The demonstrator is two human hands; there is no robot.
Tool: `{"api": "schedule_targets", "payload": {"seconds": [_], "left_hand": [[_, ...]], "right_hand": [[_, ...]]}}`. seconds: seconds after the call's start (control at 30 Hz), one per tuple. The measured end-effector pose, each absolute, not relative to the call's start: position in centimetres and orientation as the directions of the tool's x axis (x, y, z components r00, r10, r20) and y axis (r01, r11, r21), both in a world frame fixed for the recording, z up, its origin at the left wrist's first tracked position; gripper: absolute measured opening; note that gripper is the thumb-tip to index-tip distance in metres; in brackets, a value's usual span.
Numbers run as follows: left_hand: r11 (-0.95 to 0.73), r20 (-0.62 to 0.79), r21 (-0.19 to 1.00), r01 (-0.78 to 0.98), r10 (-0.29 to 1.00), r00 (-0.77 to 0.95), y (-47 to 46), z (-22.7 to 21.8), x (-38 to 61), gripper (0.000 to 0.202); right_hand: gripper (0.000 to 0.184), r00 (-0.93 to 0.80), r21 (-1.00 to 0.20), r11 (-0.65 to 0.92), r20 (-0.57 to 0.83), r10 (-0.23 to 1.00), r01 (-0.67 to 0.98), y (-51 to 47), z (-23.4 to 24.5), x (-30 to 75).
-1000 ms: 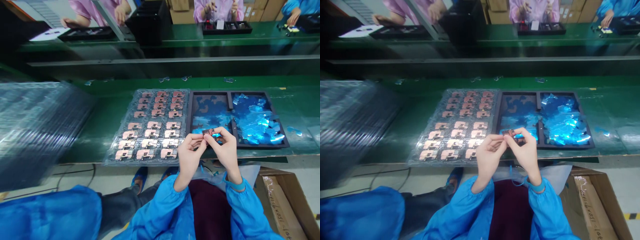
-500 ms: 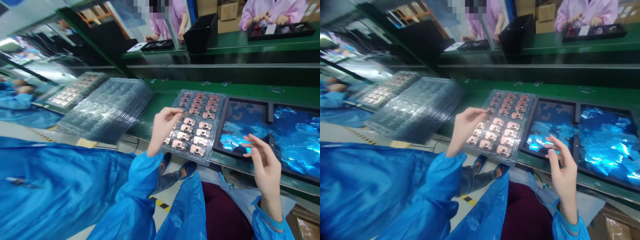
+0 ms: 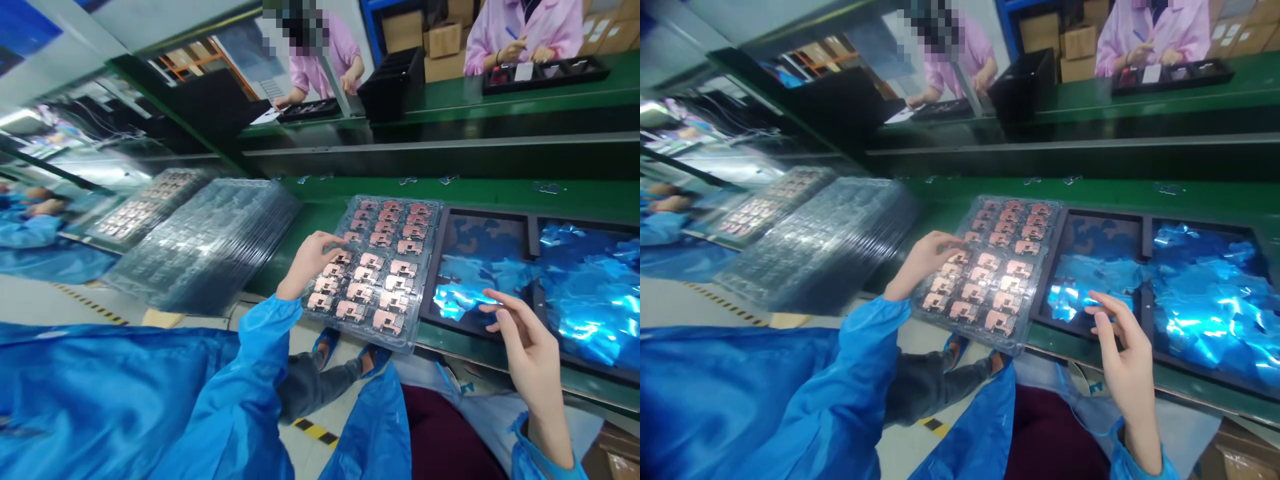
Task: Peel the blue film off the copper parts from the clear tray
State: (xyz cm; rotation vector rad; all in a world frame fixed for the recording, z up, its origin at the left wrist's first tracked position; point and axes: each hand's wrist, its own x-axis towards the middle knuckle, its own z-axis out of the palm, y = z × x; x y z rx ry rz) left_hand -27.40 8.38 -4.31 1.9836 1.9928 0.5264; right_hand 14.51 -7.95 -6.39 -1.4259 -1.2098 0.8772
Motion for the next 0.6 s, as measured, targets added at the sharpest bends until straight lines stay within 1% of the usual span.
{"api": "schedule_targets", "payload": {"seconds": [0.07,0.13,0.2,0.23,0.27,0.33,0.4,0.5,0.6], "left_hand": [[-0.062,0.129,0.438,0.897,0.992,0.006,9.3,-3.5,-25.9,0.031],[-0.155,0.223,0.436,0.887,0.973,0.061,11.4,-2.6,-23.1,0.032],[-0.284,0.299,0.422,0.861,0.940,0.164,14.5,-2.0,-18.6,0.030],[-0.355,0.314,0.409,0.841,0.920,0.235,16.4,-1.9,-15.7,0.029],[-0.422,0.309,0.394,0.817,0.898,0.315,18.4,-2.0,-12.6,0.029],[-0.534,0.255,0.370,0.760,0.845,0.470,22.2,-2.6,-5.5,0.029],[-0.599,0.183,0.374,0.708,0.796,0.577,25.7,-3.7,1.9,0.031],[-0.662,0.151,0.390,0.640,0.731,0.665,29.3,-5.3,11.9,0.032],[-0.693,0.123,0.414,0.590,0.685,0.718,30.9,-6.2,18.8,0.034]], "right_hand": [[0.030,0.239,-0.979,0.034,0.083,0.967,0.199,-7.9,-6.5,14.6],[0.029,0.254,-0.983,0.042,0.088,0.963,0.181,-8.0,-6.6,14.7],[0.028,0.259,-0.984,0.054,0.097,0.961,0.168,-8.2,-6.6,14.8],[0.027,0.260,-0.985,0.064,0.105,0.960,0.163,-8.3,-6.6,14.9],[0.027,0.262,-0.984,0.076,0.117,0.958,0.161,-8.4,-6.6,14.9],[0.025,0.274,-0.980,0.112,0.154,0.949,0.163,-8.4,-6.7,15.1],[0.023,0.267,-0.971,0.175,0.214,0.940,0.163,-8.3,-7.1,15.2],[0.025,0.242,-0.953,0.259,0.291,0.926,0.155,-8.2,-8.1,15.1],[0.026,0.324,-0.953,0.264,0.299,0.898,0.150,-8.0,-9.2,14.5]]}}
